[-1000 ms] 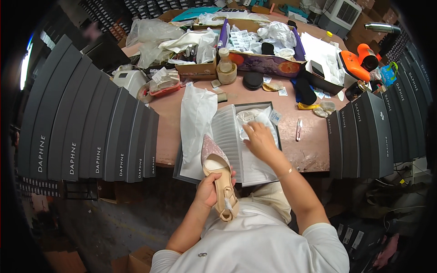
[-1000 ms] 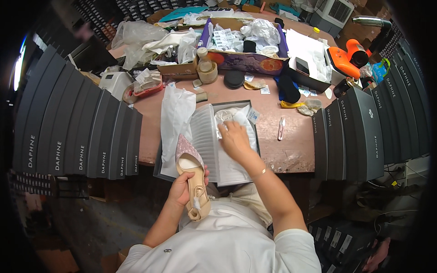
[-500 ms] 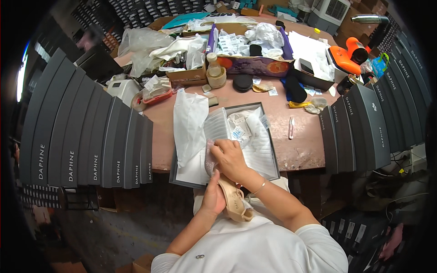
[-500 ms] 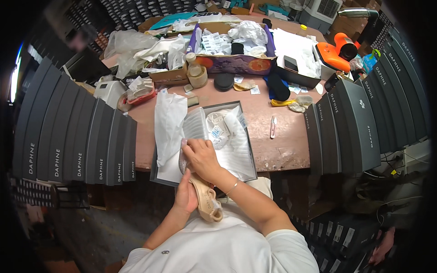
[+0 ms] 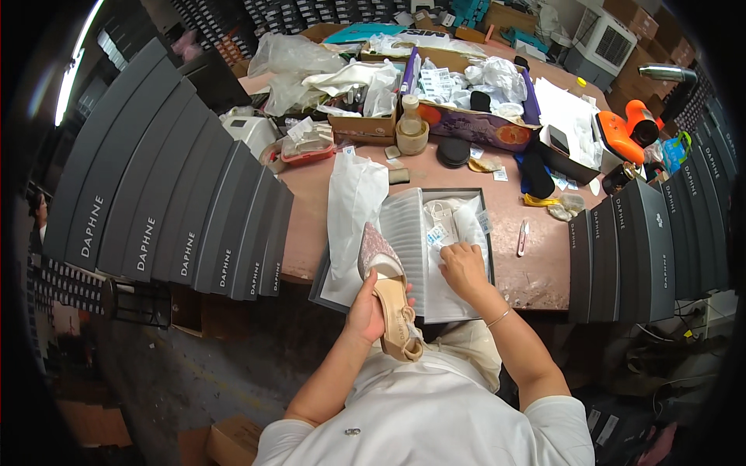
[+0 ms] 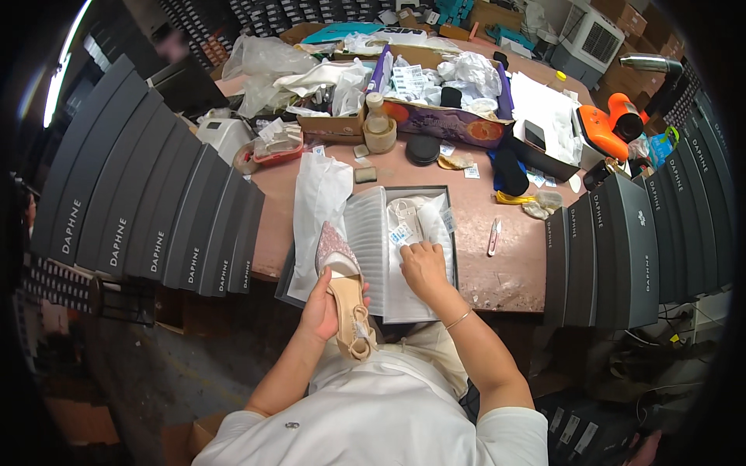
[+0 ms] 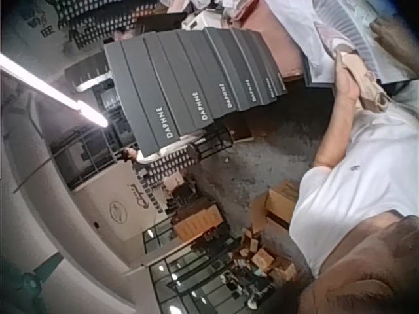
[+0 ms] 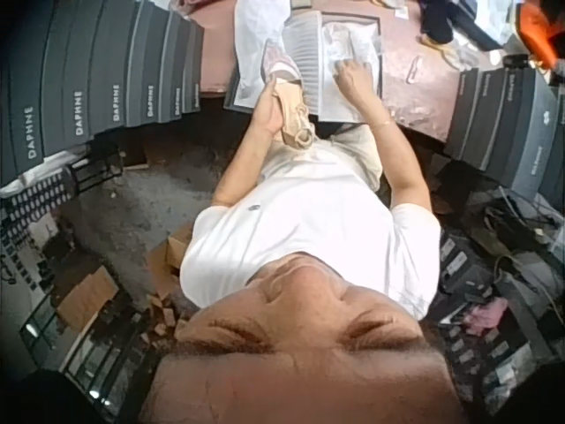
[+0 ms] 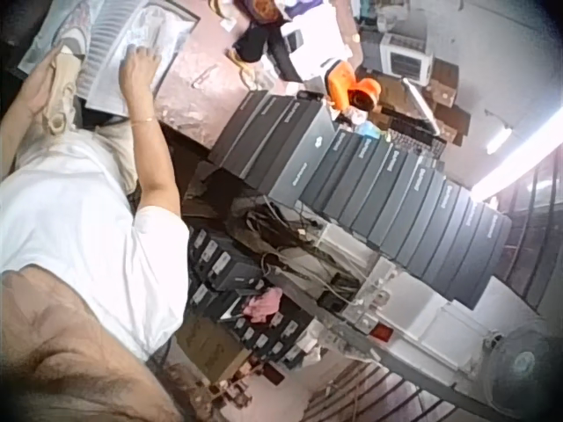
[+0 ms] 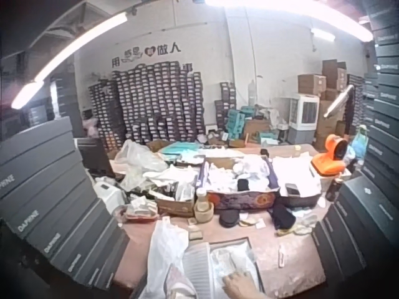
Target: Packing pairs of high-heeled shoes into boxes with tissue paper and silica gel packets at a workbench.
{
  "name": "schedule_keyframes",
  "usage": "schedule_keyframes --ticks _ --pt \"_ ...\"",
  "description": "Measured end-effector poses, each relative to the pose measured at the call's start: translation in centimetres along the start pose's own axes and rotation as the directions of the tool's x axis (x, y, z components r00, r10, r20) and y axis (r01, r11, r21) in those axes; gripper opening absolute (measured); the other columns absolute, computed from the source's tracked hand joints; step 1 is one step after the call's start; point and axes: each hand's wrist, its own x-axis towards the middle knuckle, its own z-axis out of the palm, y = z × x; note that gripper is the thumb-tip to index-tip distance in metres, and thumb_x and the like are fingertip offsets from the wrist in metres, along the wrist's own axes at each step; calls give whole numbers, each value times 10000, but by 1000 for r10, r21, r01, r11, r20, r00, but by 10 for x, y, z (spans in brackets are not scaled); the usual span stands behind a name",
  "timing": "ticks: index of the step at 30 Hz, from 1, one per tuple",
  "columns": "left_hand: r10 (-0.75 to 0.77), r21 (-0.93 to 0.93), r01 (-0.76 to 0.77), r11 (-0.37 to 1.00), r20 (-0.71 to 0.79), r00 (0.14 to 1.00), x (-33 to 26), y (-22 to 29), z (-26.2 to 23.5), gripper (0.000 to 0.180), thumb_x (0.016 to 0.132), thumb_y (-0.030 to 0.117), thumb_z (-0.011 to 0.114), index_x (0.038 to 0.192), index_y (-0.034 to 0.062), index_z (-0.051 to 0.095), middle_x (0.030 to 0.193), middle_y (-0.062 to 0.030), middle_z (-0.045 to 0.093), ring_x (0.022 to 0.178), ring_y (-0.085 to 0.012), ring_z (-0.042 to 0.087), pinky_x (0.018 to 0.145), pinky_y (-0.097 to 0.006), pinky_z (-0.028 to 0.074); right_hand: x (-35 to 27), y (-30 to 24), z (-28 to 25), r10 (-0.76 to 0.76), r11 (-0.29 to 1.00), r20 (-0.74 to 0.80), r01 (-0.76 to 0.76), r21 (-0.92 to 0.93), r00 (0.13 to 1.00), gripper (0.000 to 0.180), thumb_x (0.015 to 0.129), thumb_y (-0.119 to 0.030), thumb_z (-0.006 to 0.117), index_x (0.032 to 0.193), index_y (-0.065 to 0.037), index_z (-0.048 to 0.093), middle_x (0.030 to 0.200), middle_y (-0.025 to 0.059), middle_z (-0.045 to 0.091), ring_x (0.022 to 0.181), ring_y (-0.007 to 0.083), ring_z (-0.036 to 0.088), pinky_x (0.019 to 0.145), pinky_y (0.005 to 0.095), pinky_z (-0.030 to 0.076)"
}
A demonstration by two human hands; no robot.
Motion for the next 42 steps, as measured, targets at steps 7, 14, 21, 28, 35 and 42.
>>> schedule_keyframes --ticks 7,14,21,28,35,42 --pt "-42 32 41 999 10 999 7 -4 1 582 957 490 455 1209 -34 486 1107 -163 581 1032 -293 582 876 -471 505 12 -3 32 2 984 -42 -9 -178 999 159 801 -131 557 949 -99 605 846 96 617 802 246 596 714 367 398" --pt "-40 14 39 999 38 998 7 -1 -1 548 954 480 467 1206 -7 482 1114 -162 578 1025 -293 585 859 -498 508 -3 -5 19 -79 983 -98 94 157 992 195 758 -50 593 953 -52 584 877 124 576 815 285 583 691 401 452" --pt "97 -55 -92 994 111 989 -2 -8 22 530 951 488 473 1232 38 471 1158 -114 555 1067 -246 561 915 -423 470 3 -83 -48 -300 800 -380 448 400 875 312 688 -52 728 972 -40 600 945 102 565 873 282 566 750 358 473" --pt "76 48 -81 996 105 992 -4 -25 3 479 993 462 396 1272 76 446 1221 -100 520 1128 -222 531 960 -394 455 5 -81 -38 -213 888 -304 314 335 929 356 656 -91 751 976 -65 597 953 86 575 942 309 539 892 418 396" --pt "50 213 -89 973 181 982 -11 -30 6 485 996 468 378 1247 58 447 1059 -115 581 915 -220 617 747 -373 551 7 -79 -44 184 468 -31 -60 882 982 675 704 -96 748 1313 2 475 1163 218 606 1100 350 585 936 387 461" --pt "-41 217 8 976 148 988 7 27 16 455 996 425 404 1214 31 465 936 -153 625 804 -257 646 664 -356 555 37 -45 -62 -57 715 -190 173 677 980 808 721 -276 787 1363 1 382 1324 245 486 1222 398 474 998 432 396"
